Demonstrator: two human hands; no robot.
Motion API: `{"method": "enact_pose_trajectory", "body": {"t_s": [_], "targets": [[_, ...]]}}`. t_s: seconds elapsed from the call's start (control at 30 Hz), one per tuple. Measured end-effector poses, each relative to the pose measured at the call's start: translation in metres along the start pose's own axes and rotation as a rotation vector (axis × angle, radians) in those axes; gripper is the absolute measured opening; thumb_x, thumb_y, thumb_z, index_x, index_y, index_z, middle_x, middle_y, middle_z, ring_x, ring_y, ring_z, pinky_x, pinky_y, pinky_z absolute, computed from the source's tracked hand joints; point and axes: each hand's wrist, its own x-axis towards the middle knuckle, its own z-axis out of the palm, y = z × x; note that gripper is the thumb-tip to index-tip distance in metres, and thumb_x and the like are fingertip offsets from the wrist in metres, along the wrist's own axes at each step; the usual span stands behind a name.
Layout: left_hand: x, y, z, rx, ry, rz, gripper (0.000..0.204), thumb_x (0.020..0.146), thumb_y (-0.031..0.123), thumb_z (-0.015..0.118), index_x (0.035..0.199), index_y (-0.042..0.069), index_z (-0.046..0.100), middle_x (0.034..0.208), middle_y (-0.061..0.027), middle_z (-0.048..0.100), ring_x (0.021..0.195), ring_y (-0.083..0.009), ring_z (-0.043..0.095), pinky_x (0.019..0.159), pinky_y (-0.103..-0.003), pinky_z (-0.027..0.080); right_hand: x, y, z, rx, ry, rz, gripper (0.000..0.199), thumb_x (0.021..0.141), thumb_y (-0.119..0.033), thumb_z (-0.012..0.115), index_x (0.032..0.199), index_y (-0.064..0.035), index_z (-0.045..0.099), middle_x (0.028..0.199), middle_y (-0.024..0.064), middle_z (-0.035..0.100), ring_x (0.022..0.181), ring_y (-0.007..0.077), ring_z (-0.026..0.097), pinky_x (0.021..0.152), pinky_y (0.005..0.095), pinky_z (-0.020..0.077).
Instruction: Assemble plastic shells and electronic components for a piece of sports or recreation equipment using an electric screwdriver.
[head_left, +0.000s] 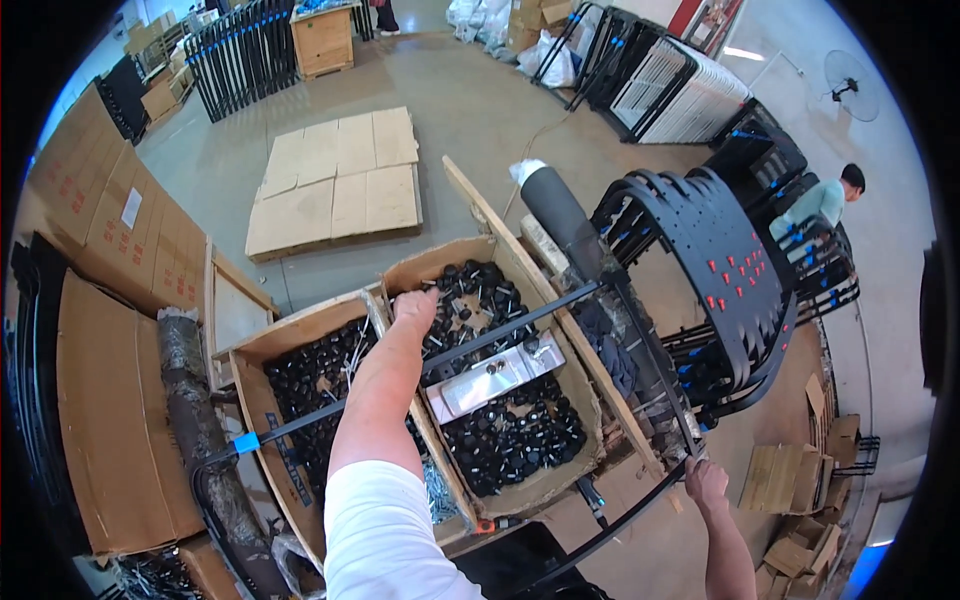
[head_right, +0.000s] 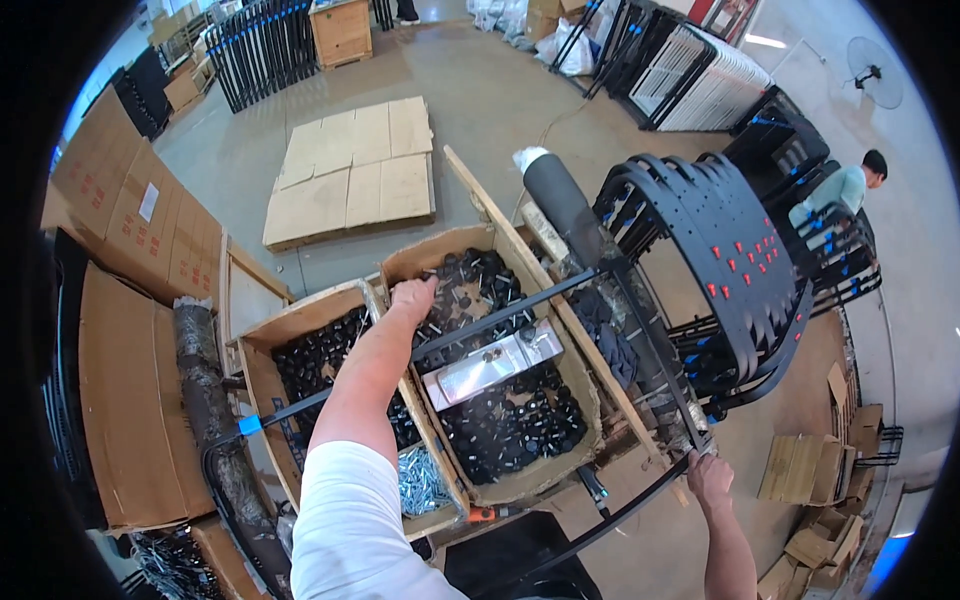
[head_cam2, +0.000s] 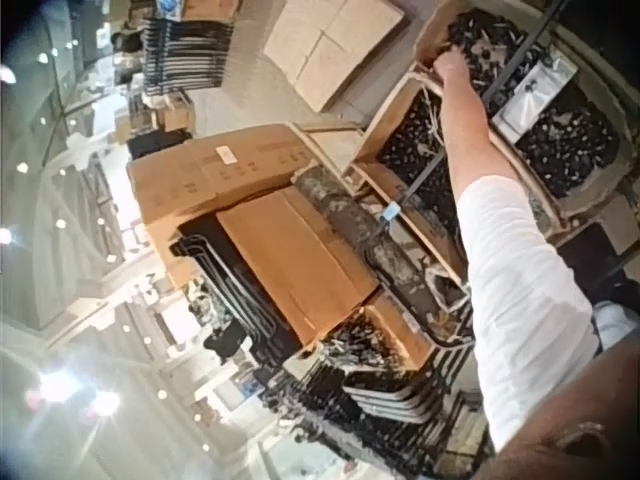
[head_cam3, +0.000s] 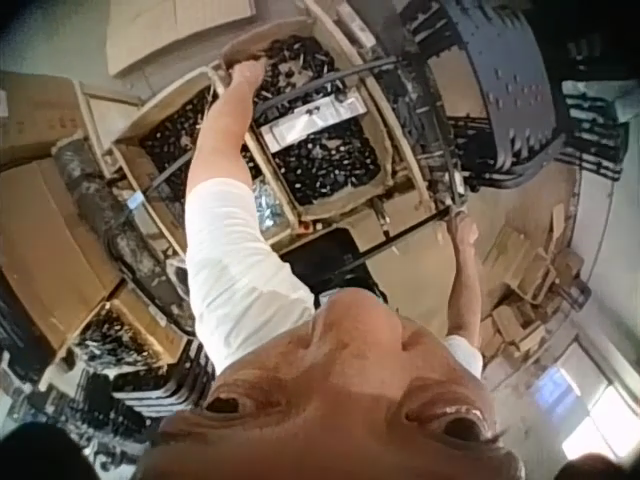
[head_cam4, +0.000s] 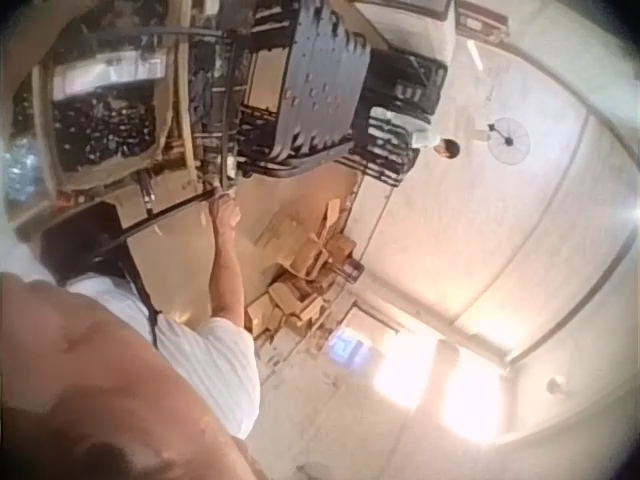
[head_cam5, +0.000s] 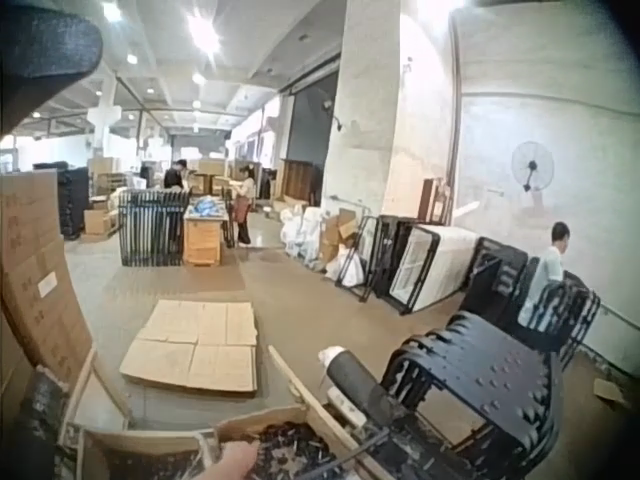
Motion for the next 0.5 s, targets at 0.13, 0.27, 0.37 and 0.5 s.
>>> {"method": "enact_pose_trajectory", "body": {"t_s": [0.13,0.27,0.37,0.5], "targets": [[-0.004,-0.009,0.002,-0.043,0.092,-0.011,0.027,0.105,0.022,0.051,0.125,0.004,0.059,0.113,-0.0181,0.076,0.103,-0.0327,0.076,0.085,-0.047,0.060,-0.002,-0.008,-0.002,0.023,0.018,0.014,0.058,0.107,-0.045,0.044,0.091,0.0020,0.074,0.092,0.0279,0.074,0.087,0.0459,0.073,0.078,0.0541,0.0585],[-0.016,-0.006,-0.035,-0.416,0.190,-0.130,0.046,0.100,0.043,0.062,0.121,0.002,0.061,0.111,-0.0238,0.074,0.106,-0.0392,0.073,0.091,-0.050,0.057,0.000,-0.009,-0.005,0.017,-0.004,0.043,0.056,0.104,-0.046,0.048,0.094,0.0024,0.075,0.094,0.0268,0.074,0.089,0.0444,0.073,0.080,0.0538,0.0585],[-0.069,0.008,-0.093,-0.671,0.312,-0.156,0.050,0.096,0.050,0.066,0.114,0.003,0.066,0.106,-0.0247,0.074,0.105,-0.0409,0.072,0.091,-0.051,0.056,-0.005,-0.025,-0.043,-0.014,-0.039,0.018,0.043,0.100,-0.040,0.059,0.099,-0.0003,0.076,0.098,0.0253,0.075,0.094,0.0441,0.073,0.085,0.0531,0.0574],[-0.196,0.046,-0.146,-1.054,0.292,0.007,0.051,0.091,0.055,0.072,0.095,0.004,0.074,0.090,-0.0198,0.075,0.085,-0.0343,0.072,0.079,-0.044,0.056,-0.061,-0.135,-0.155,0.588,0.272,-0.552,0.050,0.086,-0.023,0.076,0.133,-0.0095,0.064,0.126,0.0168,0.066,0.118,0.0379,0.065,0.096,0.0464,0.0545]]}}
